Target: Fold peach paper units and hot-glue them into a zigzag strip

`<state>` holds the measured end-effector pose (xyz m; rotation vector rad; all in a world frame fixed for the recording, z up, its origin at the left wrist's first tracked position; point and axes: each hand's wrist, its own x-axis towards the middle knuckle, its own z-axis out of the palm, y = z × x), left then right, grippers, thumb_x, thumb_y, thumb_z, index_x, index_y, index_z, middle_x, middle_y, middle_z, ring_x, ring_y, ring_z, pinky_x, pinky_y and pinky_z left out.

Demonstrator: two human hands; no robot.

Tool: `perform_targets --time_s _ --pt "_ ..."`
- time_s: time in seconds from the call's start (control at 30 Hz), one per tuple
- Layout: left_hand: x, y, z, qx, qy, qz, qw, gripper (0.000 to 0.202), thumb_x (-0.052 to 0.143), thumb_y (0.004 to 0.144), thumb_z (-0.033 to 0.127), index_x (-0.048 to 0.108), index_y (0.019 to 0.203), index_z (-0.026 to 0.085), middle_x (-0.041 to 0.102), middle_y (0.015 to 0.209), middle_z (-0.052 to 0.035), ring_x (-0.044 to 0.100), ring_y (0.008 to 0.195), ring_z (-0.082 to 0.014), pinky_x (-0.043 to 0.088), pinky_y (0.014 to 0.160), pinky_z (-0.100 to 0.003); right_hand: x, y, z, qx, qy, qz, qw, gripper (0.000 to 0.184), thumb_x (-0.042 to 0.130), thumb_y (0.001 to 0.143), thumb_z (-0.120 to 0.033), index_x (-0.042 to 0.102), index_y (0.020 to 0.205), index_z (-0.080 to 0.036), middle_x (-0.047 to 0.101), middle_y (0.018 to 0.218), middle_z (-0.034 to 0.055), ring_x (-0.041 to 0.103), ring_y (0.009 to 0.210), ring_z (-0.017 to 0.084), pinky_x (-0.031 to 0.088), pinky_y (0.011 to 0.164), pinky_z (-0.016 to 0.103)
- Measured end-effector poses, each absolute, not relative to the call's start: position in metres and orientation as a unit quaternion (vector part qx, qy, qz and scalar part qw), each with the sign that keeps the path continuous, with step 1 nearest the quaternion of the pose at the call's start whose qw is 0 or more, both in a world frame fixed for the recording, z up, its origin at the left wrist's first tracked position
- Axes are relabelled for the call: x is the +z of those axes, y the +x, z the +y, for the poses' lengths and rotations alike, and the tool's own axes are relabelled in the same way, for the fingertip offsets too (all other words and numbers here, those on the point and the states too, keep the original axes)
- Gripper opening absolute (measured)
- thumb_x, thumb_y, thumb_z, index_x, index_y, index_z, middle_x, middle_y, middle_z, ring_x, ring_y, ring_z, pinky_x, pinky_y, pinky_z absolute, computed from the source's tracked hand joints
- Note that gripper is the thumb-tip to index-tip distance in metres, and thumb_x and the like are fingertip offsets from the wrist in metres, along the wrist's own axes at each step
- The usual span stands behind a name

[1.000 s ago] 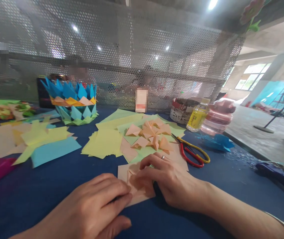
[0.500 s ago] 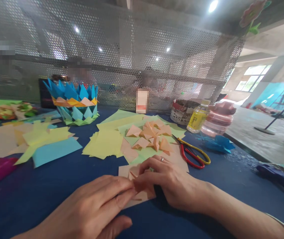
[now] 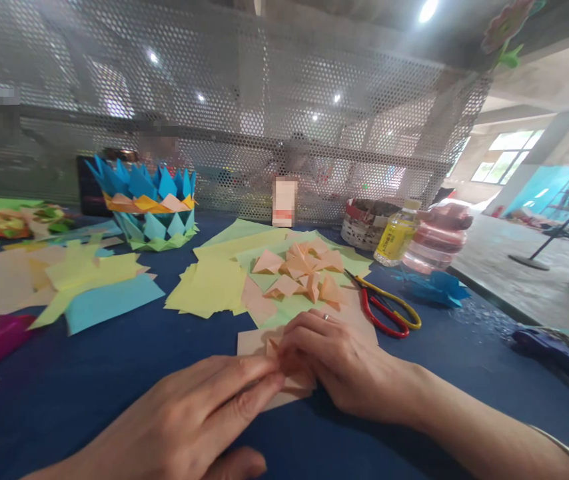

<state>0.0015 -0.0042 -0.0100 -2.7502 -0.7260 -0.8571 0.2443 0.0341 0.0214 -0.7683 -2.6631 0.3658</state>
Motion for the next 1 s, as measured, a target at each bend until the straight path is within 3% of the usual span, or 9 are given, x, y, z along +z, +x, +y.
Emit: perform_targets --time_s 0.1,0.33,0.57,0.67,0.83,1.0 --pt "-0.008 0.003 -0.004 -0.247 -0.939 -0.231 0.061 0.044 0.037 0.101 0.044 0.050 0.136 0.021 0.061 0.130 -0.0048 0.060 0.114 -0.0185 0.048 0.099 -0.027 0.022 0.244 0.034 0.125 -0.303 -0.923 0.204 0.046 0.044 0.076 0.006 0.056 0.117 -0.010 0.060 0.110 0.0138 0.058 0.100 0.022 0.049 0.086 0.035" --pt "-0.013 0.004 -0.002 -0.222 -0.953 -0.199 0.048 0.052 0.023 0.102 0.050 0.050 0.137 0.021 0.055 0.140 -0.0035 0.050 0.128 -0.0189 0.038 0.109 -0.031 0.016 0.243 0.034 0.088 -0.370 -0.907 0.184 0.037 0.044 0.081 0.000 0.060 0.112 -0.012 0.063 0.100 0.0122 0.060 0.089 0.023 0.048 0.080 0.038" --pt "-0.012 0.000 0.001 -0.257 -0.936 -0.219 0.101 0.042 0.047 0.098 0.046 0.059 0.125 0.016 0.065 0.127 -0.0036 0.059 0.119 -0.0193 0.045 0.105 -0.029 0.016 0.243 0.030 0.078 -0.358 -0.911 0.188 0.033 0.044 0.082 -0.001 0.060 0.109 -0.012 0.065 0.093 0.0089 0.060 0.086 0.022 0.045 0.077 0.037" --pt "-0.009 -0.005 0.006 -0.236 -0.939 -0.213 0.133 0.040 0.052 0.096 0.040 0.059 0.125 0.013 0.065 0.126 -0.0069 0.061 0.116 -0.0229 0.051 0.099 -0.034 0.021 0.241 0.025 0.101 -0.322 -0.923 0.182 0.034 0.045 0.081 0.000 0.060 0.110 -0.011 0.065 0.093 0.0076 0.059 0.082 0.020 0.045 0.076 0.035" --pt "-0.006 -0.009 0.011 -0.212 -0.939 -0.232 0.142 0.036 0.053 0.096 0.030 0.057 0.127 0.013 0.064 0.128 -0.0090 0.061 0.116 -0.0265 0.055 0.095 -0.043 0.025 0.238 0.020 0.166 -0.275 -0.931 0.174 0.036 0.043 0.086 -0.002 0.058 0.117 -0.011 0.064 0.103 0.0097 0.059 0.093 0.019 0.046 0.083 0.031" --pt "-0.002 -0.007 0.006 -0.255 -0.939 -0.218 0.075 0.027 0.054 0.094 0.026 0.062 0.118 0.016 0.067 0.122 -0.0076 0.062 0.114 -0.0230 0.053 0.099 -0.035 0.024 0.235 0.020 0.172 -0.293 -0.927 0.158 0.028 0.044 0.091 -0.010 0.060 0.115 -0.012 0.061 0.101 0.0104 0.058 0.090 0.019 0.047 0.080 0.030"
